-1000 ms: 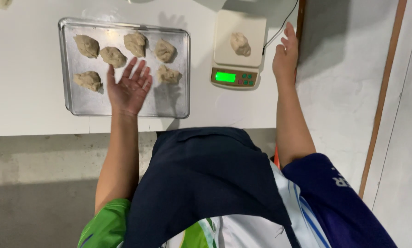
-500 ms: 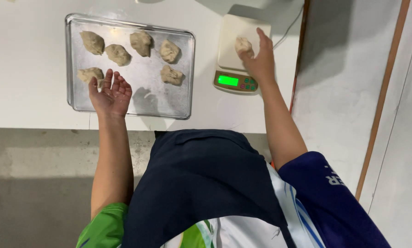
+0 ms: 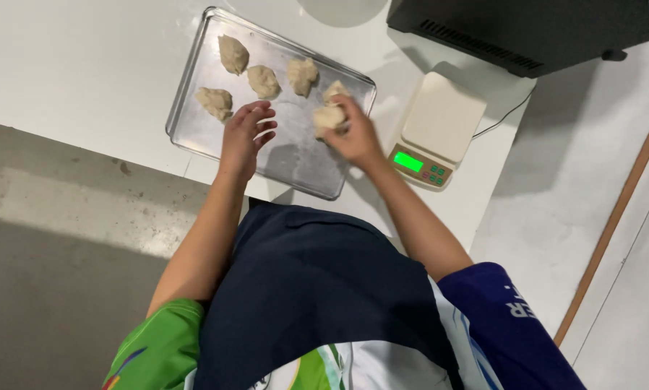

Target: Weighing and portioning dough using a digital scale to ensure consistent pieces.

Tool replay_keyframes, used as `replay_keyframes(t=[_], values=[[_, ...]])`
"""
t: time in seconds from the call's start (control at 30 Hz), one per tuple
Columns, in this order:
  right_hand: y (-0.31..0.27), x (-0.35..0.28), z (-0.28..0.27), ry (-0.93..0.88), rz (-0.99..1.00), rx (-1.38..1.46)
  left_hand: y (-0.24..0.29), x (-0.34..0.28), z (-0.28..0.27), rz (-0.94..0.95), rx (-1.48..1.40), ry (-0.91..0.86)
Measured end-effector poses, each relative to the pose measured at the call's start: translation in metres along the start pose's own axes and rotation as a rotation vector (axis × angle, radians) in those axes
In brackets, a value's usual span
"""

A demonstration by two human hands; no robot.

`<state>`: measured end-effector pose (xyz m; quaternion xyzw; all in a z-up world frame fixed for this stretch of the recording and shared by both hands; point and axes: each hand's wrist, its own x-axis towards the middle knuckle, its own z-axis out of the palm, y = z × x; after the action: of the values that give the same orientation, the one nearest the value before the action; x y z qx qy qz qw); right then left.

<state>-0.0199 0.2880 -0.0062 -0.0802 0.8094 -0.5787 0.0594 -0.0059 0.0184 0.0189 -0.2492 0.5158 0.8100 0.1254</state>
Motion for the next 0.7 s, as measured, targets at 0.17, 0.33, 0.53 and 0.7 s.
replay_keyframes(t=[0.17,0.33,0.53,0.7], values=[[-0.009,0.018,0.082,-0.12,-0.196,-0.392,-0.026,0.041,-0.053,0.094,0.236,-0.03],[0.005,0.015,0.073,-0.015,-0.221,-0.47,-0.017,0.057,-0.103,0.522,1.146,-0.305],[0.082,-0.04,0.053,0.413,0.379,-0.438,0.036,0.101,-0.187,0.528,1.201,0.207],[0.134,-0.048,0.056,0.525,0.633,-0.249,0.03,0.115,-0.197,0.557,1.324,0.159]])
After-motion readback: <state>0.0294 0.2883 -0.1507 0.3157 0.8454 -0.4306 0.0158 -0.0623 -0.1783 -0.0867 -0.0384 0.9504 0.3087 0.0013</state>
